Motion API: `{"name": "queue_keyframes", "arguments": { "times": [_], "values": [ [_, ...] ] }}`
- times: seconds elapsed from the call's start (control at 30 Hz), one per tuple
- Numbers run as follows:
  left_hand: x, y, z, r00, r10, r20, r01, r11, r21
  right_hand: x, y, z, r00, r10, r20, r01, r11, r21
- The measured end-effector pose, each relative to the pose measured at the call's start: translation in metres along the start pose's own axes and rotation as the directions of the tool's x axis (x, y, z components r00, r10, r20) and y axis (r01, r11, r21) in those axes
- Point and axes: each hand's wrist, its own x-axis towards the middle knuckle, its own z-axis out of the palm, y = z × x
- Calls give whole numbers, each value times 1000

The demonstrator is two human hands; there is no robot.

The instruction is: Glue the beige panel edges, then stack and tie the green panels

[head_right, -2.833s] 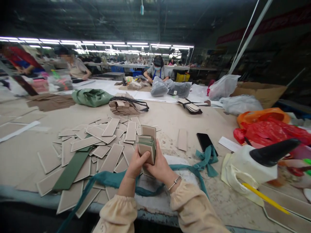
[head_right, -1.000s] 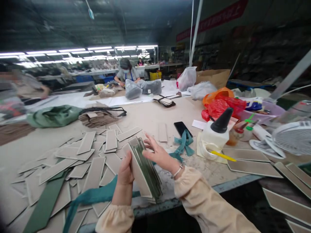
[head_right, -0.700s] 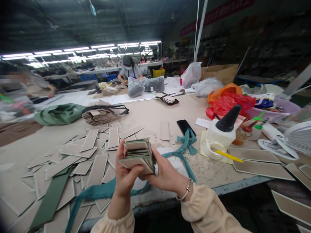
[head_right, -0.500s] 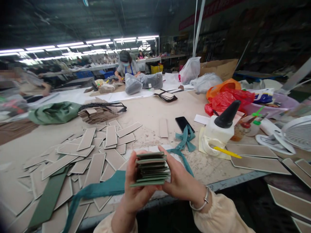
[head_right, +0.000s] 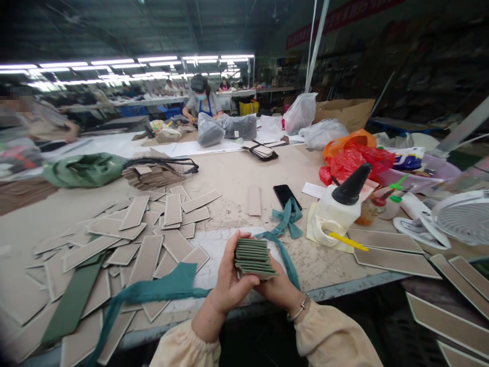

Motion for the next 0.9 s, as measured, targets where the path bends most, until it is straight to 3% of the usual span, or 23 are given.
{"name": "queue_keyframes", "arguments": {
  "times": [0.1, 0.2, 0.3, 0.4, 0.6, 0.77, 0.9],
  "values": [
    [5, 1, -20, 977, -211, 17, 211, 977, -24, 3, -4, -14, 989, 147, 13, -148, 988, 49],
    [3, -2, -45, 879, -476, -17, 451, 822, 347, 10, -9, -37, 961, 253, -117, -260, 964, -54],
    [-7, -10, -59, 748, -664, 7, 427, 489, 760, 19, -18, -51, 942, 284, -179, -315, 933, -175],
    [-12, -19, -58, 670, -742, -21, 363, 303, 881, 25, -30, -45, 937, 316, -150, -344, 912, -224],
    [20, -42, -62, 733, -664, -150, 432, 284, 856, 36, -51, -16, 945, 323, -47, -326, 923, -203],
    [29, -43, -100, 721, -653, -231, 545, 330, 771, 52, -57, -8, 959, 273, -77, -283, 906, -316],
    [15, -34, -123, 703, -587, -402, 683, 401, 610, 65, -65, 10, 971, 223, -83, -232, 809, -540]
  ]
}}
